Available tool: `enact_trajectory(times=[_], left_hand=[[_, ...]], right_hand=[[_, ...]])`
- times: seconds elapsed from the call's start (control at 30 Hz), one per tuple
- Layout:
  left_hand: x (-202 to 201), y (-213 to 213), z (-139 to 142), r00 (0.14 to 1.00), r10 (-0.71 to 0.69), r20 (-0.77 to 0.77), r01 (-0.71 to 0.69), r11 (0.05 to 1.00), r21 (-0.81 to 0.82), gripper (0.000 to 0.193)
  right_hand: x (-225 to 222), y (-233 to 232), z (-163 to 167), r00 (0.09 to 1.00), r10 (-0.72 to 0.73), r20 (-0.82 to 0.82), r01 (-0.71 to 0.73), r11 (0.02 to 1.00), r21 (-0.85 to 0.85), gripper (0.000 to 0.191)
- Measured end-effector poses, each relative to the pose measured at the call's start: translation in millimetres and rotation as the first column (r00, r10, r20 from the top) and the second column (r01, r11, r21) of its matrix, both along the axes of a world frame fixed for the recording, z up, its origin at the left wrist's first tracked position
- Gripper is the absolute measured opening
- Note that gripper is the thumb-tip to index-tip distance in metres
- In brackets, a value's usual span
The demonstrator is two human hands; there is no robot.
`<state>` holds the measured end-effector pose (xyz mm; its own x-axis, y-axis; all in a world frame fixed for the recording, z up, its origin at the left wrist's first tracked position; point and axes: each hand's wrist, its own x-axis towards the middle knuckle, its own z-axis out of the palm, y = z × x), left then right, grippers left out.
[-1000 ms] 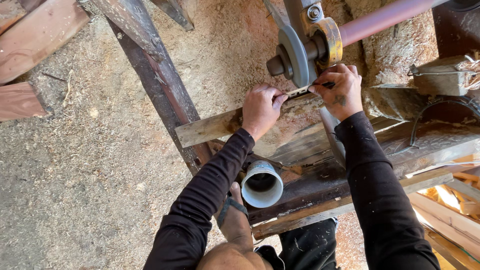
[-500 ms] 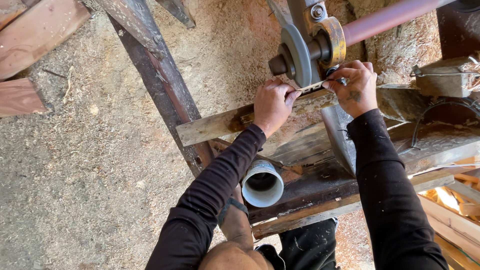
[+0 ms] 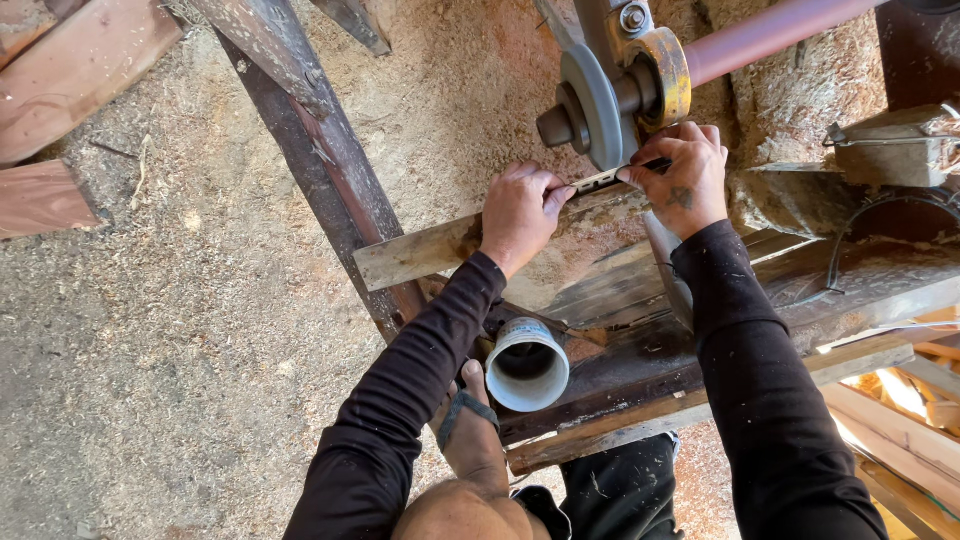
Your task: The person carries a wooden panel across a workshop and places it down. They then approach a grinding machine and repeatedly sharpen a small metal tool against the spinning wheel, frequently pausing to inspect the edge.
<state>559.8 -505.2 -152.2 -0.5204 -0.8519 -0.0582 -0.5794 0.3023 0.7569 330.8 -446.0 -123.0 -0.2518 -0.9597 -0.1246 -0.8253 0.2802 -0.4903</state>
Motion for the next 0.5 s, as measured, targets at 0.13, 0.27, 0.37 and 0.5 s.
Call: enact_trajectory(times=[0.13,0.27,0.37,0.5], left_hand=[[-9.9,0.2,-1.6,1.0,0.017,-0.001,-0.017,0.999,0.03,0.022],[-22.9,1.6,-0.6,0.998,0.025,-0.058,-0.026,1.0,-0.007,0.021],[-30.1,3.7,2.9,0.996,0.055,-0.075,-0.057,0.998,-0.021,0.021],[-34.7,5.7,8.8,0.994,0.089,-0.06,-0.093,0.993,-0.069,0.024]], right_hand=[[-9.0,1.3,-4.3,1.0,-0.004,0.012,0.004,1.0,-0.004,0.028],[-23.6,3.6,-9.5,1.0,-0.002,0.001,0.002,1.0,-0.008,0.024],[-33.4,4.0,-12.4,1.0,-0.002,-0.008,0.002,1.0,-0.015,0.024],[-40.4,5.2,-13.6,1.0,-0.014,0.005,0.014,0.999,-0.029,0.024]])
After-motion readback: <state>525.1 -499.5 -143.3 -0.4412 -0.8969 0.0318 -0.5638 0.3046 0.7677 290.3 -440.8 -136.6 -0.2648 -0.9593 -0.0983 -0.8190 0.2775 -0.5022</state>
